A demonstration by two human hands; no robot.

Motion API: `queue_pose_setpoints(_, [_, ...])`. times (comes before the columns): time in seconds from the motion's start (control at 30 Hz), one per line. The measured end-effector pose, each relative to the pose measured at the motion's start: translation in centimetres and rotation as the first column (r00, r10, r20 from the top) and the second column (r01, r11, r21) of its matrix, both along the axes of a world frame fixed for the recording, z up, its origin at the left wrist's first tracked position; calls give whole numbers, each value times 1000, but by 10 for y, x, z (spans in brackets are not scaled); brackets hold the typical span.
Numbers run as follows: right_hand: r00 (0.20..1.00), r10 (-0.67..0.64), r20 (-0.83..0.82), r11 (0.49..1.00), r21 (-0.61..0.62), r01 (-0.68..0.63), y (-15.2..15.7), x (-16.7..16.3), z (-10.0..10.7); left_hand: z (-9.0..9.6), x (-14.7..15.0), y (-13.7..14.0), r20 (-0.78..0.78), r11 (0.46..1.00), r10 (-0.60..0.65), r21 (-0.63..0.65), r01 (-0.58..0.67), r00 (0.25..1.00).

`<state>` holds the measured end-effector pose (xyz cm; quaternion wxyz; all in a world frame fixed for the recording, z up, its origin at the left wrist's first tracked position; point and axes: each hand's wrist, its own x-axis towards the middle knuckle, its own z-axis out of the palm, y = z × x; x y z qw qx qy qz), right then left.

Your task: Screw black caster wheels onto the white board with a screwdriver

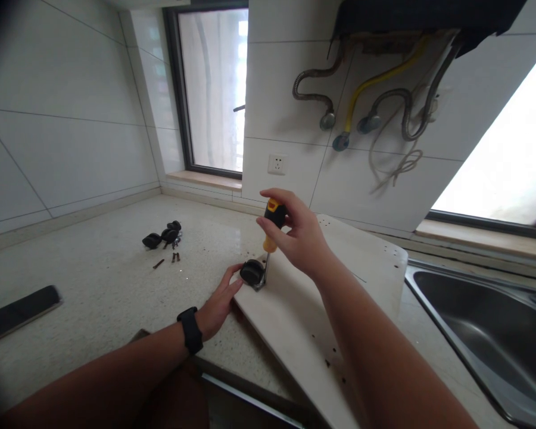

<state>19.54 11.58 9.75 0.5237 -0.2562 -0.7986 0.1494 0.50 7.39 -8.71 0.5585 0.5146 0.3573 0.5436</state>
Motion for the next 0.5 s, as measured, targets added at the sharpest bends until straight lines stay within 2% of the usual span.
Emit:
queue_pose_setpoints(0.07, [999, -43, -21, 999, 13, 43, 1, -2, -3, -2, 1, 1, 6, 1000, -15, -27, 15, 1000])
queue_pose_setpoints(0.1, [999, -17, -35, 1000, -8, 16, 1, -3, -4, -3, 1, 1, 8, 999, -21, -40, 21, 1000])
queue_pose_setpoints(0.17, [991, 113, -68, 989, -88, -118, 2, -2, -4, -3, 2, 1, 9, 999, -19, -50, 19, 1000])
queue_pose_setpoints(0.23, [964, 246, -101, 953, -157, -260, 1, 0, -3, -3, 2, 1, 0, 999, -1, -36, 1, 1000])
queue_pose_setpoints(0.3, [951, 292, -103, 936, -176, -306, 1, 1, -2, -2, 2, 2, -10, 1000, 13, -19, -13, 1000])
queue_pose_setpoints(0.37, [967, 238, -93, 956, -153, -250, 2, 0, -2, -3, 1, 2, -12, 1000, 2, -22, -2, 1000])
queue_pose_setpoints(0.5, [994, 37, -100, 996, -73, -44, 8, -1, -6, -10, 2, 3, 17, 997, -46, -58, 47, 999])
